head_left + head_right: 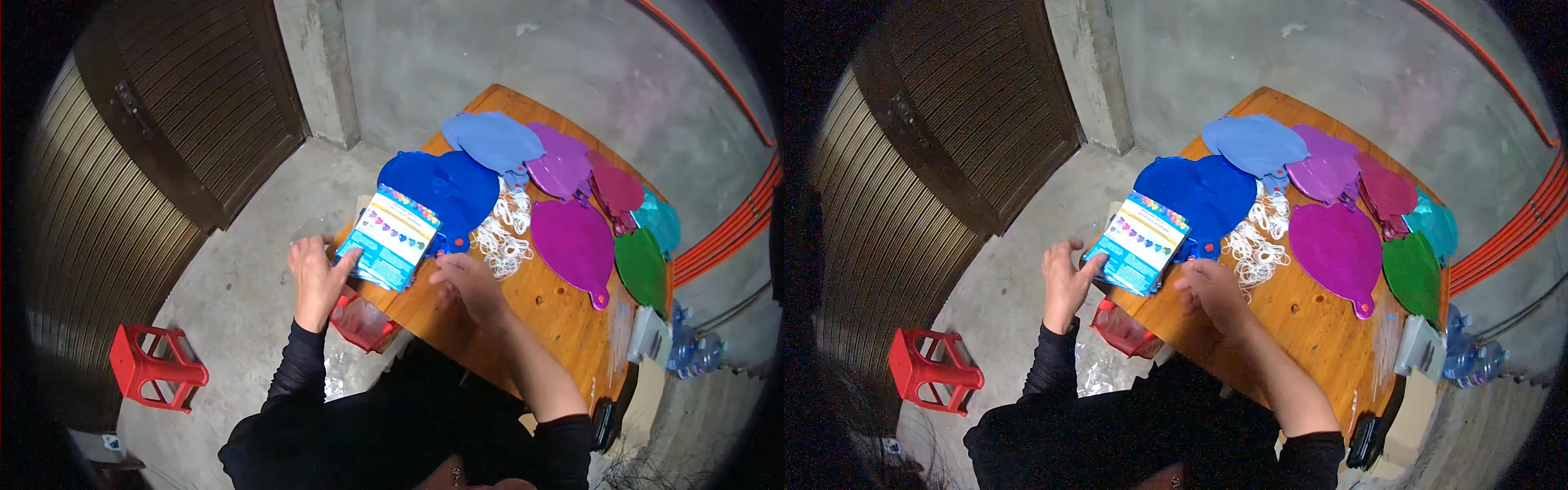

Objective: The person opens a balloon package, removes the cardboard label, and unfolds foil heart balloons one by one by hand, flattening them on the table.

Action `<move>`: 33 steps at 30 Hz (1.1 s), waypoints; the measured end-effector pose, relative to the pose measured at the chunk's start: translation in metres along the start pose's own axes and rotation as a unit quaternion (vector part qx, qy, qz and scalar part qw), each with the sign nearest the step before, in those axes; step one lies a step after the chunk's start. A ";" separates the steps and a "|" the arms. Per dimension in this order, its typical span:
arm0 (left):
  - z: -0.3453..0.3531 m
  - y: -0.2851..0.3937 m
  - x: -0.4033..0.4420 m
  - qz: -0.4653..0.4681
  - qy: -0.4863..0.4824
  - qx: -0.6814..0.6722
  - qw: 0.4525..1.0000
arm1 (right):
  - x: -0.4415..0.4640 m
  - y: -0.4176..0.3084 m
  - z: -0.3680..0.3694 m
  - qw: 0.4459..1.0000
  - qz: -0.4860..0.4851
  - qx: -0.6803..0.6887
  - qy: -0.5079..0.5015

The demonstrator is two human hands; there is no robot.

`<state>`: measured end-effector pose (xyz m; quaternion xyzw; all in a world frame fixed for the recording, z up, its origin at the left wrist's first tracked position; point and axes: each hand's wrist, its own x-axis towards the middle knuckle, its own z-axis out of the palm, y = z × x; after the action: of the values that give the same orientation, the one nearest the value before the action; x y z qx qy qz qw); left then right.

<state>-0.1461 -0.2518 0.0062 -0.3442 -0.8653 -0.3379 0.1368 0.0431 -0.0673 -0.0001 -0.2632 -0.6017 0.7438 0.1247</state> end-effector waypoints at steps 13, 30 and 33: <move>0.009 0.003 0.006 0.064 -0.034 -0.047 0.996 | 0.027 0.013 0.028 0.984 -0.064 -0.154 0.056; -0.014 0.072 -0.021 -0.073 -0.209 -0.631 0.744 | -0.059 -0.010 -0.010 0.965 -0.220 -0.089 0.115; -0.007 0.090 -0.027 -0.069 -0.242 -0.670 0.698 | -0.079 -0.015 -0.039 0.958 -0.229 -0.002 0.170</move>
<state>-0.0639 -0.2223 0.0432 -0.3546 -0.4343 -0.7417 -0.3682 0.1285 -0.0710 0.0278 -0.2410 -0.6175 0.6382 0.3915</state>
